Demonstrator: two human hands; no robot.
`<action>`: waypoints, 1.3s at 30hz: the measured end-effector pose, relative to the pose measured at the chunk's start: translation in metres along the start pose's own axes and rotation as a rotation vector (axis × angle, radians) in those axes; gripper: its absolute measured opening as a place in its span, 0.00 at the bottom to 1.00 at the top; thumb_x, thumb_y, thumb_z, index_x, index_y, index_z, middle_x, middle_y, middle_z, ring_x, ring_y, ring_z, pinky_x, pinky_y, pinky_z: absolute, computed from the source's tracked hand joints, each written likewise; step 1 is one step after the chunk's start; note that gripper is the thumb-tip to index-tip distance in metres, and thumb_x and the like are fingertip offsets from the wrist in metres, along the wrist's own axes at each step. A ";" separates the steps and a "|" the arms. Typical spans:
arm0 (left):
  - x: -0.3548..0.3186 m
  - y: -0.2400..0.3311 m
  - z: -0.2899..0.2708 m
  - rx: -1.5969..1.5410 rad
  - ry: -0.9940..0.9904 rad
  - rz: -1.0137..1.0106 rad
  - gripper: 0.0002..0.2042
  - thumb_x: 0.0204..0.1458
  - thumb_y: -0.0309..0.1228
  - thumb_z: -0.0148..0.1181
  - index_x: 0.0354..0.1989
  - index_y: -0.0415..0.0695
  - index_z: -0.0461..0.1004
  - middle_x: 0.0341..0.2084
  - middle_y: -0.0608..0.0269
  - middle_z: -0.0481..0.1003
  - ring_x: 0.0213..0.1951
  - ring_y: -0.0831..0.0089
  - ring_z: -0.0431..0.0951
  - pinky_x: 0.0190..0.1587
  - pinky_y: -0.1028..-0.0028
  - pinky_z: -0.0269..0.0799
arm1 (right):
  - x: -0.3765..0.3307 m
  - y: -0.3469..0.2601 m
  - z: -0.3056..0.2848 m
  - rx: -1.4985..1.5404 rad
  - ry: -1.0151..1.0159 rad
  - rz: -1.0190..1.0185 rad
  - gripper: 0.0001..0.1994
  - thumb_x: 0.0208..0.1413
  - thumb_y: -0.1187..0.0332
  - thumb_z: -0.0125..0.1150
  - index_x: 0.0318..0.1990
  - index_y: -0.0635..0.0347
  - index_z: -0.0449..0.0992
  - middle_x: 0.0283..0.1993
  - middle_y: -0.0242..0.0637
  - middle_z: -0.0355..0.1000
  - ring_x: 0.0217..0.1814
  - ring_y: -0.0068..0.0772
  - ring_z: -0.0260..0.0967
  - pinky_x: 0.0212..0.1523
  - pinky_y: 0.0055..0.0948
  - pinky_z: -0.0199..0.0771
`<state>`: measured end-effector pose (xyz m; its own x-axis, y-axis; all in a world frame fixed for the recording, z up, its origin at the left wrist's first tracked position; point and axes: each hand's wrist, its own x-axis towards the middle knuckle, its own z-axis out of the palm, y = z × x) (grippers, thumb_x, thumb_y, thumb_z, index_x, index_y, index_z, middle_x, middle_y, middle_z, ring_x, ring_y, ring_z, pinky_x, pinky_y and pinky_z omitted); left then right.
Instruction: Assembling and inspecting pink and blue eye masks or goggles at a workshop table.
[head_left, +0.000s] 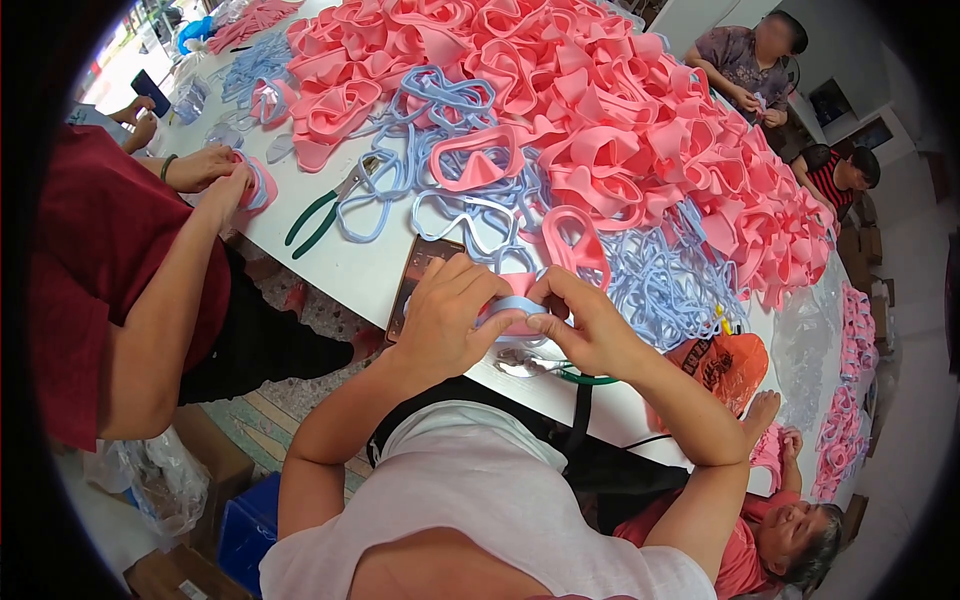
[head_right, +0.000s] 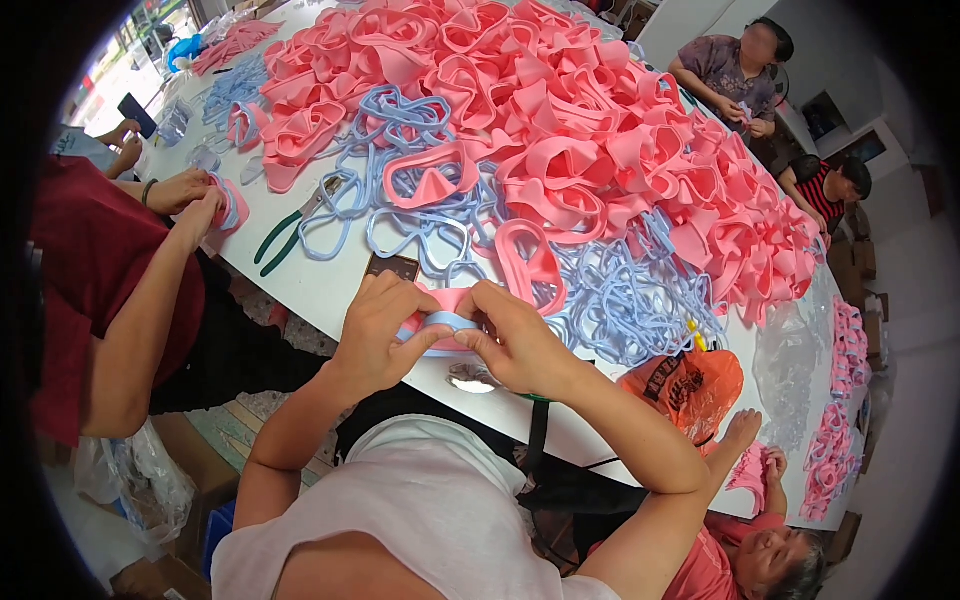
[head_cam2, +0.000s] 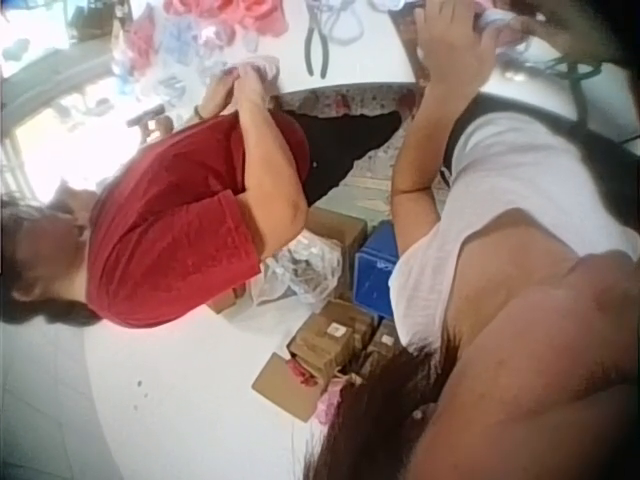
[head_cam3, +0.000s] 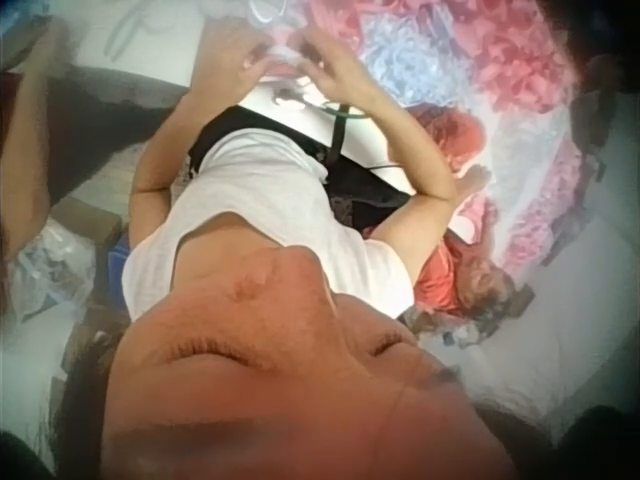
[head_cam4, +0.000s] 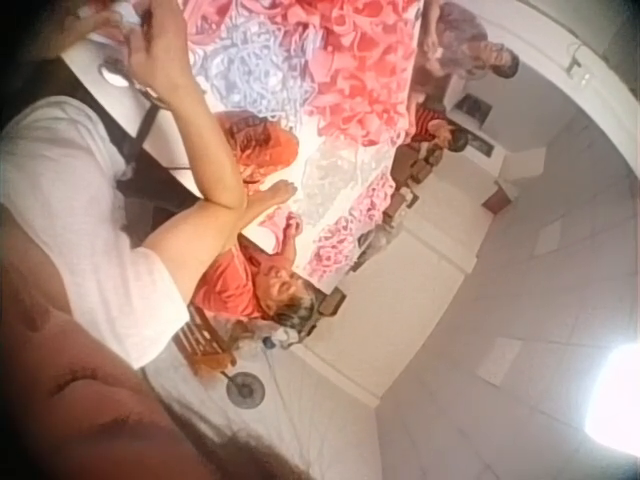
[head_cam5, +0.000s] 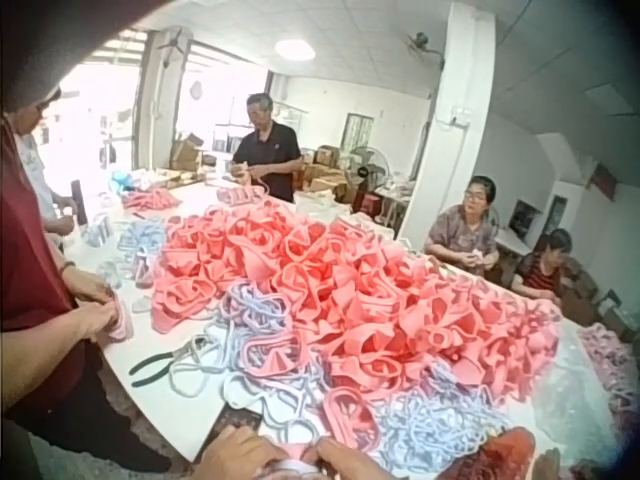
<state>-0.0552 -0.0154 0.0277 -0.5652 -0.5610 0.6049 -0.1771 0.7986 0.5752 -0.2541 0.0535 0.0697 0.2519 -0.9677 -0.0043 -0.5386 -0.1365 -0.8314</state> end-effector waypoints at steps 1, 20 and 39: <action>0.000 0.001 -0.002 0.000 -0.001 -0.001 0.12 0.44 0.31 0.71 0.33 0.42 0.74 0.25 0.62 0.71 0.29 0.64 0.66 0.34 0.68 0.57 | 0.000 -0.001 -0.002 0.044 -0.030 0.018 0.09 0.57 0.73 0.61 0.40 0.64 0.67 0.34 0.42 0.65 0.32 0.36 0.63 0.33 0.33 0.65; 0.004 -0.007 0.010 0.170 0.125 0.029 0.11 0.44 0.29 0.70 0.31 0.42 0.74 0.24 0.62 0.71 0.27 0.64 0.65 0.32 0.67 0.57 | 0.008 0.009 0.016 -0.330 0.251 -0.234 0.10 0.53 0.77 0.60 0.42 0.66 0.69 0.34 0.45 0.64 0.36 0.48 0.66 0.36 0.39 0.67; -0.013 -0.003 -0.003 -0.510 0.145 -0.640 0.14 0.53 0.28 0.67 0.45 0.38 0.71 0.36 0.58 0.76 0.38 0.76 0.77 0.38 0.77 0.71 | 0.007 -0.019 0.029 -0.206 0.708 -0.196 0.12 0.53 0.76 0.64 0.45 0.65 0.73 0.32 0.41 0.69 0.29 0.35 0.67 0.31 0.32 0.67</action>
<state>-0.0452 -0.0114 0.0199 -0.3635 -0.9237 0.1211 -0.0223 0.1386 0.9901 -0.2185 0.0554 0.0695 -0.1803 -0.8169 0.5480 -0.6935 -0.2895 -0.6597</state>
